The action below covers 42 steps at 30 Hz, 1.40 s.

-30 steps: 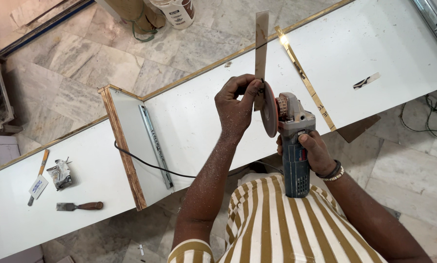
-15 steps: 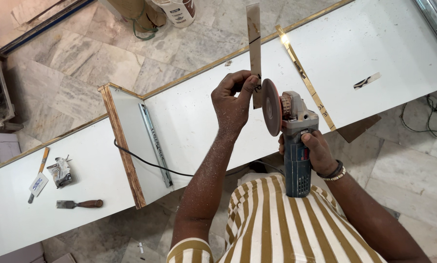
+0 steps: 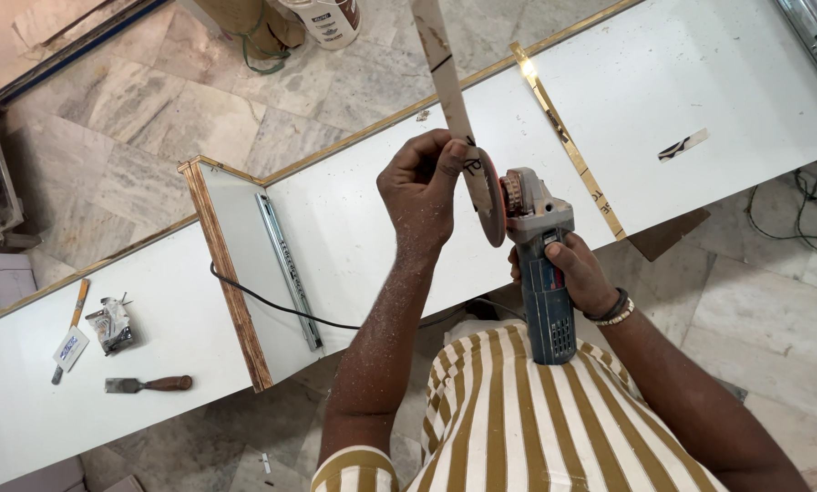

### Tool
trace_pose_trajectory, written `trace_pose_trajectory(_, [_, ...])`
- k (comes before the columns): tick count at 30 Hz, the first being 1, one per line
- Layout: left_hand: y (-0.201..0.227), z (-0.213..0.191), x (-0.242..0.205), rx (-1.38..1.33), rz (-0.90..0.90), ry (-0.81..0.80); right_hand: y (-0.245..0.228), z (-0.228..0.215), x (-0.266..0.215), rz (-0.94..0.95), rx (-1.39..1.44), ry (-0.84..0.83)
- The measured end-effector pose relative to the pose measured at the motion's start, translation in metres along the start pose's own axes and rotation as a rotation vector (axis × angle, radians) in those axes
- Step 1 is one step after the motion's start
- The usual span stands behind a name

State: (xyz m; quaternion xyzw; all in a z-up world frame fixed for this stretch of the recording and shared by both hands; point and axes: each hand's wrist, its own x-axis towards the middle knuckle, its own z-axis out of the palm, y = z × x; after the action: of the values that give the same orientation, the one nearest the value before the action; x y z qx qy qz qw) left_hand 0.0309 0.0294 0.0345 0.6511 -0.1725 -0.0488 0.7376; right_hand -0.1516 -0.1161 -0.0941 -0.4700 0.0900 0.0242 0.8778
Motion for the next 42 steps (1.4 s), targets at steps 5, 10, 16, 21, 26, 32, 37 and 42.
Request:
trace_pose_trajectory(5, [-0.009, -0.02, -0.007, -0.027, 0.027, -0.165, 0.016, -0.007, 0.006, -0.027, 0.266, 0.02])
trace_pose_trajectory(10, [-0.034, -0.012, -0.081, 0.015, -0.617, -0.126, 0.039, -0.043, 0.02, -0.083, 0.505, 0.165])
trace_pose_trajectory(16, [-0.063, 0.009, -0.112, 0.828, -0.417, -0.727, 0.07, -0.069, 0.033, 0.04, 0.706, 0.304])
trace_pose_trajectory(21, [-0.087, 0.024, -0.108, 0.73, -0.301, -0.773, 0.105, -0.079, 0.043, 0.043, 0.743, 0.336])
trace_pose_trajectory(26, [-0.09, 0.05, -0.098, 0.858, -0.598, -0.846, 0.132, -0.101, 0.066, 0.116, 0.849, 0.316])
trace_pose_trajectory(32, [-0.13, 0.058, -0.098, 0.906, -0.347, -0.722, 0.136, -0.124, 0.09, 0.178, 0.879, 0.353])
trace_pose_trajectory(37, [-0.161, 0.044, -0.081, 1.073, -0.345, -0.727, 0.108, -0.121, 0.072, 0.225, 0.916, 0.235])
trace_pose_trajectory(42, [-0.193, 0.03, -0.082, 1.15, -0.267, -0.729, 0.087, -0.111, 0.051, 0.376, 0.821, 0.262])
